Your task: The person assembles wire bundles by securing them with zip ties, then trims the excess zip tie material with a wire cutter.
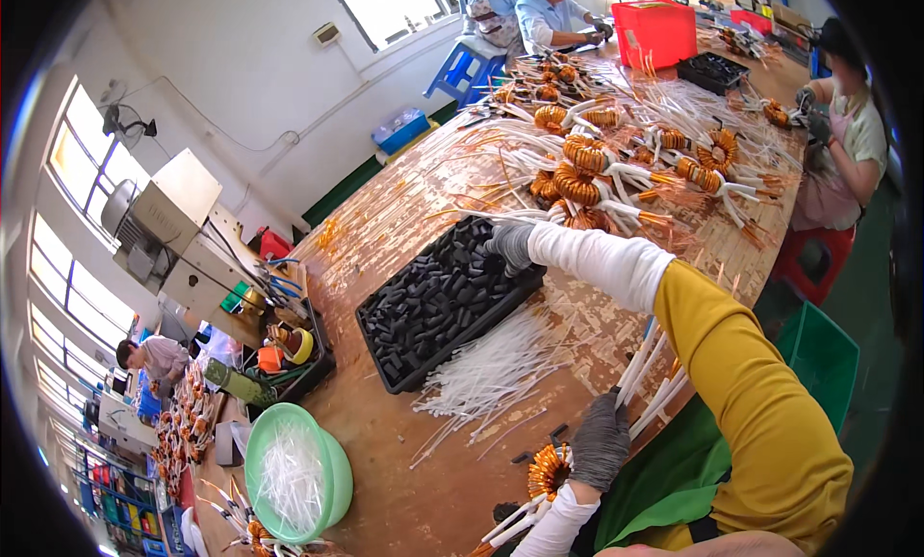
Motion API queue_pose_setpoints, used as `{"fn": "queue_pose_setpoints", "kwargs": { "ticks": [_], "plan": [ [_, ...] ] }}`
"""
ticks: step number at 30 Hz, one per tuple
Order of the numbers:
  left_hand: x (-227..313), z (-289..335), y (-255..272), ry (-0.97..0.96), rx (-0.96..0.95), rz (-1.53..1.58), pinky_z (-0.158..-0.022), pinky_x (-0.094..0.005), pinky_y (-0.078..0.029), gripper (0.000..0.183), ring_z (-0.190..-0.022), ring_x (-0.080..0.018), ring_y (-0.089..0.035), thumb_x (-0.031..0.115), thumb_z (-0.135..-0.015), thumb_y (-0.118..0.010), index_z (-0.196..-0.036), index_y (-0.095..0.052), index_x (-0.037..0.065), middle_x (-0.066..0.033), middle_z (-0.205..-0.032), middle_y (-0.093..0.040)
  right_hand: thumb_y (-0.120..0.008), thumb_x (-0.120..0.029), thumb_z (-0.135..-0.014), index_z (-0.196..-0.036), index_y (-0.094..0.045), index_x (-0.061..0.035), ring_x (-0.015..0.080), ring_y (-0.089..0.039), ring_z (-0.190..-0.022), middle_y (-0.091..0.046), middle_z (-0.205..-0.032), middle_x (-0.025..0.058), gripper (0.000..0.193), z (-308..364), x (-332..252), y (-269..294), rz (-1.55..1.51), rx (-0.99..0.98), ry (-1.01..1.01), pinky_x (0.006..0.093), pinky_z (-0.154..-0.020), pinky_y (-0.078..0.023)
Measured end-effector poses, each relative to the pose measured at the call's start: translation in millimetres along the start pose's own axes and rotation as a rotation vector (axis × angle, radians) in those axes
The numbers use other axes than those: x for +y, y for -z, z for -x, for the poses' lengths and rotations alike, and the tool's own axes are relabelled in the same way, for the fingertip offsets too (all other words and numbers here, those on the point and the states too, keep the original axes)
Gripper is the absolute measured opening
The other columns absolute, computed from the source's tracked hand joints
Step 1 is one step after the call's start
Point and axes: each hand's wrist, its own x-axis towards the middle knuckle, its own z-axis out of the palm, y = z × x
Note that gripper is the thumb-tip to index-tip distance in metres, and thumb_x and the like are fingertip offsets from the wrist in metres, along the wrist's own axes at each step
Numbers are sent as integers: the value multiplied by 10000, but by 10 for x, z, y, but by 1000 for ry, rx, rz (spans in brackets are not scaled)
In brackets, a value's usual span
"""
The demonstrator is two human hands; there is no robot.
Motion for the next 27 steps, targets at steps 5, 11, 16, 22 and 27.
{"fn": "queue_pose_setpoints", "kwargs": {
  "ticks": [5, 11, 16, 22, 27],
  "plan": [
    [-18, 15, 42, -2, 11, 24, -706, -425, -474, 215, -820, -379, -581, 139, -842, -525, -1004, -571, 4, -219, -886, -592, -729, -355, -631, -1254, -476, -129, 358, -499, -1083, -529, -1124, 182, 709, 90, -76, -58, -237, 46, -30, 415, -885, -416],
    [0, 14, 41, -9, -31, 5, -709, -426, -472, 235, -821, -379, -580, 108, -851, -509, -1057, -554, 4, -222, -896, -583, -583, -546, -756, -1241, -476, -65, 326, -533, -1003, -542, -1063, 177, 692, 254, -366, -321, -87, 433, -42, 401, -846, -434],
    [-23, 17, -44, -43, -35, 29, -714, -422, -471, 252, -829, -376, -577, 109, -854, -508, -1081, -544, 6, -224, -908, -577, -531, -496, -813, -1002, -559, -39, 294, -573, -904, -591, -939, 142, 494, 83, -275, -461, -150, 540, -14, 400, -806, -450],
    [-55, 42, 10, -17, -20, 21, -715, -423, -469, 279, -831, -376, -578, 134, -868, -500, -1112, -528, 1, -228, -924, -575, -500, -399, -854, -1002, -551, -47, 305, -573, -867, -569, -938, 148, 386, -102, -462, -481, -202, 560, 61, 407, -755, -459],
    [-122, 90, -109, -35, 16, 101, -711, -417, -470, 310, -847, -374, -582, 147, -873, -500, -1143, -507, -4, -232, -952, -575, -476, -208, -834, -738, -515, -84, 267, -538, -698, -504, -695, 114, 162, -330, -180, -646, 27, 809, 316, 352, -666, -444]
  ]
}}
